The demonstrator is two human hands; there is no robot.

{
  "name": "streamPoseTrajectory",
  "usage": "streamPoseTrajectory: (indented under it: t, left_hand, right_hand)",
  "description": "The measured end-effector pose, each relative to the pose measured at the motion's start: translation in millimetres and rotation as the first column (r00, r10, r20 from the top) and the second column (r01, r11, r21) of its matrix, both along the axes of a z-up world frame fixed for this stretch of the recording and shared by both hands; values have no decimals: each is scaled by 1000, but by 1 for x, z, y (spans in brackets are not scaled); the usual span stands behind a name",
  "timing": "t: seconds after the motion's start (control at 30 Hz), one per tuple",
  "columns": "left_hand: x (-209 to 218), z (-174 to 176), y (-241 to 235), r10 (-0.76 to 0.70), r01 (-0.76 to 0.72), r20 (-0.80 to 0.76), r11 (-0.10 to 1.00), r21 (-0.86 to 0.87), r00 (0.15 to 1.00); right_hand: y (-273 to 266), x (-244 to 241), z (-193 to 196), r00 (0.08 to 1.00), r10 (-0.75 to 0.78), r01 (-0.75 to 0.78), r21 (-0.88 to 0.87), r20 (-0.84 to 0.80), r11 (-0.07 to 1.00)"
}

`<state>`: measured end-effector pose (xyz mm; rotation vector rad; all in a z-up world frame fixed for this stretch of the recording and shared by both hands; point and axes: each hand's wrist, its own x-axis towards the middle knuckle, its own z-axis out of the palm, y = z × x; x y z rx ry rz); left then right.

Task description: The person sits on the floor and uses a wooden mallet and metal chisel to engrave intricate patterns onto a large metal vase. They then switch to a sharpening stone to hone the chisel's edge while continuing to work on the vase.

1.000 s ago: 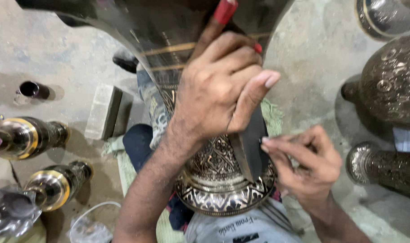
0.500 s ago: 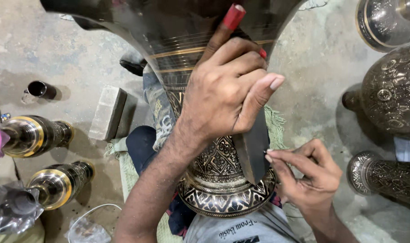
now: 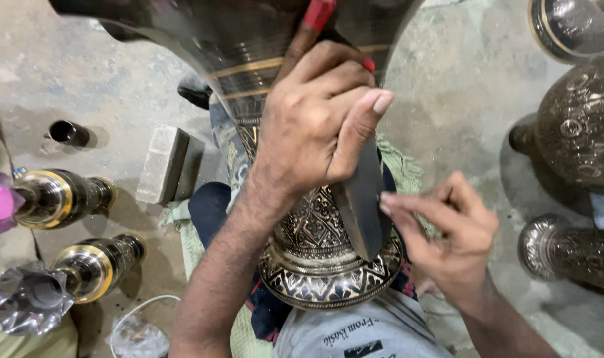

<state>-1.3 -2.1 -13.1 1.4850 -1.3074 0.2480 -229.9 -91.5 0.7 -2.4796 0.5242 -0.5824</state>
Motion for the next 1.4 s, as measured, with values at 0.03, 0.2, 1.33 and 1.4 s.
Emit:
streamPoseTrajectory:
  t: [0.03, 0.2, 1.33, 1.4]
  left_hand:
    - [1, 3, 0, 19, -19, 13, 1000, -5, 1000]
    - [1, 0, 1, 23, -22, 6, 1000, -6, 1000]
    - [2, 4, 1, 38, -38, 32, 999, -19, 999]
    - [3, 1, 1, 39, -39, 27, 999, -11, 999]
  right_hand:
    - [0, 4, 2, 1000, 4, -4, 14, 3, 1000]
    - [0, 11, 3, 1000, -3, 3, -4, 29, 1000]
    - [1, 13, 6, 1000, -29, 28, 72, 6, 997]
    - [0, 17, 3, 998, 1, -3, 38, 59, 999]
